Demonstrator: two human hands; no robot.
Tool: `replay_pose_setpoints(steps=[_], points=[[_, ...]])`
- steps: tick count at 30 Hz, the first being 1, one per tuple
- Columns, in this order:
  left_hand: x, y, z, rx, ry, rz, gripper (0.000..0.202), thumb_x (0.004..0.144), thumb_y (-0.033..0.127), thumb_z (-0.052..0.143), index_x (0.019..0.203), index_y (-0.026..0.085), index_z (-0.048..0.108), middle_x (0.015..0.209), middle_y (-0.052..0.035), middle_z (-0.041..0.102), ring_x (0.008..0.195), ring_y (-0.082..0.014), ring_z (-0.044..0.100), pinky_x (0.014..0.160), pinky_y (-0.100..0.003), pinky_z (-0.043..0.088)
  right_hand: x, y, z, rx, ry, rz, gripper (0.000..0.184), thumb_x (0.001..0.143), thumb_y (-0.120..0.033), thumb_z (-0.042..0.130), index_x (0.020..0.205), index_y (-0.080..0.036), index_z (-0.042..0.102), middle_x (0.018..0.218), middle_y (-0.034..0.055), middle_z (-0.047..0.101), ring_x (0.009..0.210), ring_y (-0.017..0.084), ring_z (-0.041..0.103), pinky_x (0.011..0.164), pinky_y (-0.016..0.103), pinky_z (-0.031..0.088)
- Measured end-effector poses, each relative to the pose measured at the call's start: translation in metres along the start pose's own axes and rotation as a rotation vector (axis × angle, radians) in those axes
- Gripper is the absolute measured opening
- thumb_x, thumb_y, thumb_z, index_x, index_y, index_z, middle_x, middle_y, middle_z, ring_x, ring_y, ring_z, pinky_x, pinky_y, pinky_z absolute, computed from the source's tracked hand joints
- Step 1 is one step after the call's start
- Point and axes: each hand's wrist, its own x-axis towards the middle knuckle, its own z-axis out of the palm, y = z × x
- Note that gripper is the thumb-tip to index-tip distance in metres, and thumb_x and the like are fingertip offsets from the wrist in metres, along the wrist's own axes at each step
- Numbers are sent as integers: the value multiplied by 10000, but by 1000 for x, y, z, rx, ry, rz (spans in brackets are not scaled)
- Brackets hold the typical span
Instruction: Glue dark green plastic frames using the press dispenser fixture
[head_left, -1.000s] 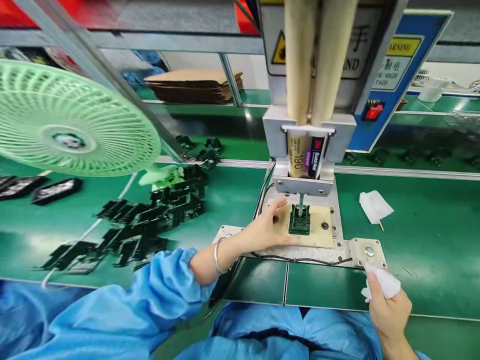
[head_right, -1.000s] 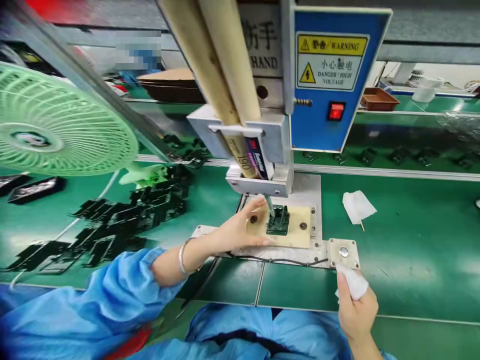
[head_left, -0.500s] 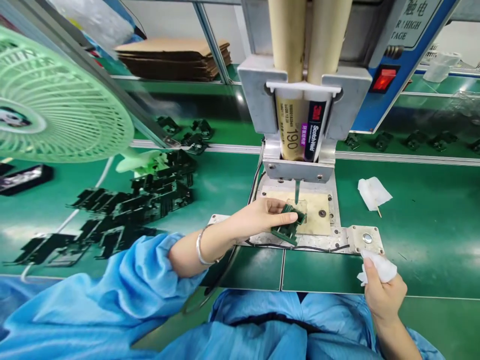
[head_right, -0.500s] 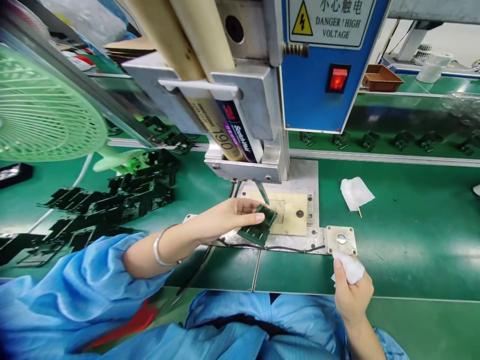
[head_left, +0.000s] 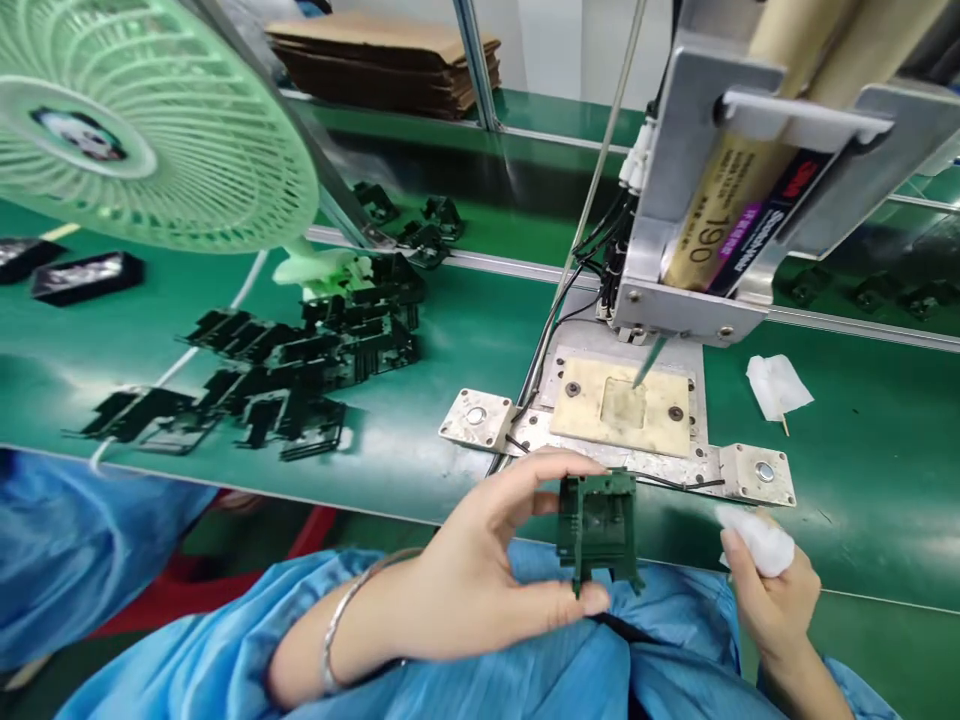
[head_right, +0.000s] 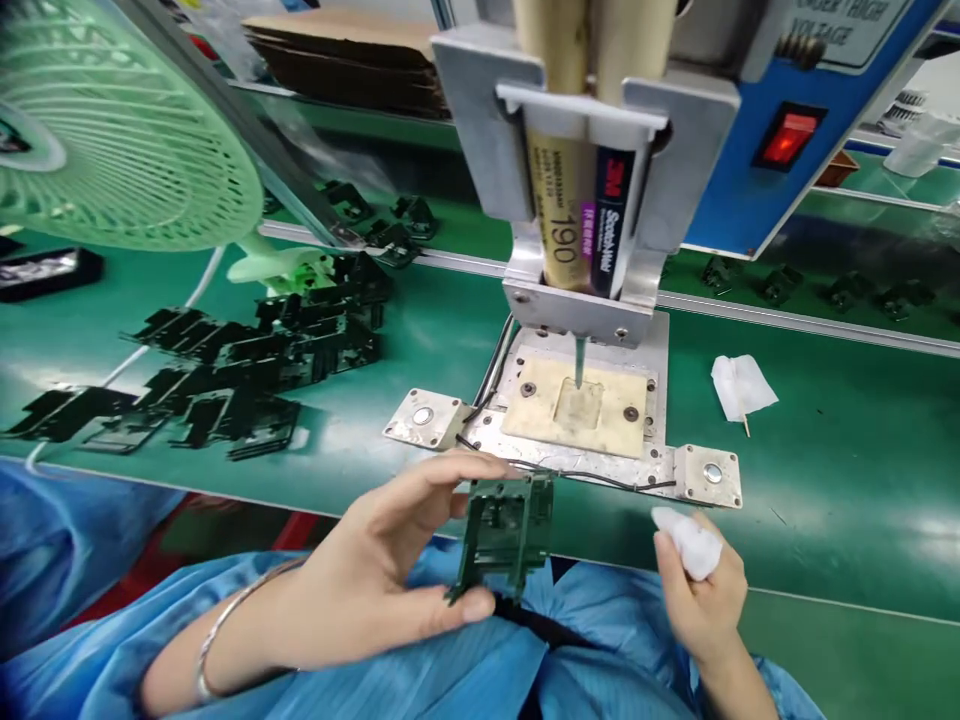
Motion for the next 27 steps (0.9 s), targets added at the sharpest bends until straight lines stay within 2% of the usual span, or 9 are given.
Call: replay_pose_setpoints(steps=[2,5,8,10,14,18,24,27], points=[[-2,2,1,114,-11,136,650,701,139,829,1259,313,545,1210,-49,589,1119,-227,590,963,-309,522,13,-28,-3,75,-100,-150,48,874,-147,611,905,-164,644,738,22,598,546,147,564,497,246,484],[0,4,1,196,-60,283,699,682,160,851,1290,280,528,1181,-66,618,1138,-247,581,1017,-348,501,33,-64,-2,150,-208,-329,51,858,-127,562,889,-160,586,704,26,559,577,177,564,532,304,482],[3,5,1,203,-83,355,703,682,150,850,1298,250,525,1166,-79,634,1129,-249,589,1025,-356,499,44,-81,6,235,-311,-433,107,881,-119,499,790,-175,513,613,9,491,481,161,461,448,306,360],[5,4,1,202,-98,374,710,679,146,849,1302,246,523,1166,-83,639,1123,-251,596,1028,-361,499,46,-83,12,274,-325,-456,126,893,-120,489,778,-167,515,605,16,493,466,160,449,442,308,318],[6,3,1,211,-113,379,702,690,132,834,1307,247,518,1157,-86,647,1094,-251,613,1015,-378,506,44,-80,21,247,-331,-480,115,927,-144,495,848,-145,577,654,32,541,548,181,537,493,311,350],[9,1,1,227,-98,379,673,718,127,809,1309,255,515,1137,-80,655,1061,-242,620,966,-370,529,48,-78,25,183,-283,-493,132,946,-128,509,834,-157,574,669,22,537,595,172,548,510,301,345],[12,-4,3,185,-86,370,676,693,83,816,1288,217,525,1139,-79,647,1058,-222,613,967,-339,527,54,-71,21,226,-323,-465,175,978,-148,520,809,-155,566,591,6,501,486,152,424,467,320,242],[15,-7,4,161,-86,355,671,696,86,814,1287,217,526,1147,-77,639,1069,-223,604,975,-338,522,59,-70,23,224,-309,-468,223,1006,-173,487,791,-172,547,564,-10,487,471,146,432,462,318,281]])
